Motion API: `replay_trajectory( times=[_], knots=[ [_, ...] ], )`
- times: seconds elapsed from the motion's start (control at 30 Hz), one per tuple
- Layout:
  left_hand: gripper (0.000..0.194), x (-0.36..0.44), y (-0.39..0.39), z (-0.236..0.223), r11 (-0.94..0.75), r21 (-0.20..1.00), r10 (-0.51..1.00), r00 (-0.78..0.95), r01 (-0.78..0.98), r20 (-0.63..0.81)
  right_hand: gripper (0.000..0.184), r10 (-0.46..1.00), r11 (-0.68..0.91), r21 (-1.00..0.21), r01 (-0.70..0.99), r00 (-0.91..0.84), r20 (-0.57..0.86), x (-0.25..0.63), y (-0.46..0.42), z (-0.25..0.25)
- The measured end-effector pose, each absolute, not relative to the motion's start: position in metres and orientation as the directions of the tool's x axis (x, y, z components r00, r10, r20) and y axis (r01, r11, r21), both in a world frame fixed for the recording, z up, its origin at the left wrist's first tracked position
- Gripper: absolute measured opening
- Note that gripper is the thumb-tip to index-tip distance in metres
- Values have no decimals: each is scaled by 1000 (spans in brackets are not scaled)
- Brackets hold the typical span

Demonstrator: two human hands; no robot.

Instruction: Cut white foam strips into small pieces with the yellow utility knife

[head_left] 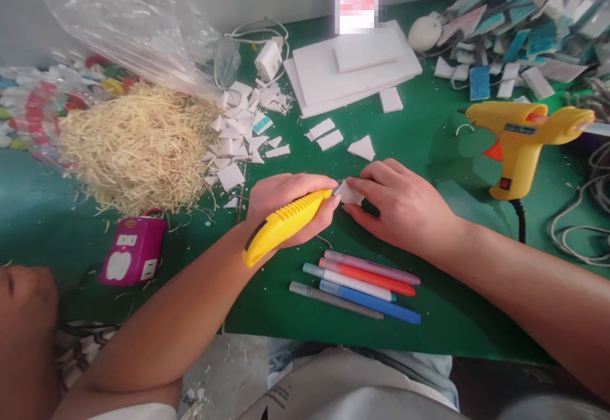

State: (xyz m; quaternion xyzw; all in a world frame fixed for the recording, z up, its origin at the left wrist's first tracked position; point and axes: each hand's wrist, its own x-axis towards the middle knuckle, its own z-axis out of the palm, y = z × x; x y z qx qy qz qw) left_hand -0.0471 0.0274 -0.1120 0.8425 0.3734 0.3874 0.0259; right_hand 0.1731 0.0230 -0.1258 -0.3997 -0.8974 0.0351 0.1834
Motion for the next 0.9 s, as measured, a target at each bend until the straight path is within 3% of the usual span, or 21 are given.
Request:
replay_trajectory(
  times=[0.23,0.57,0.9],
  knots=[
    [8,-48,27,-114,-751,313,615,441,582,653,25,712,689,-160,707,-619,330,173,24,-127],
    [8,-47,27,-114,-757,312,605,437,574,665,23,747,661,-228,715,-598,290,173,23,-125],
    [7,-48,30,-113,-788,232,561,511,570,651,26,751,652,-158,742,-602,272,168,21,-125]
  ],
)
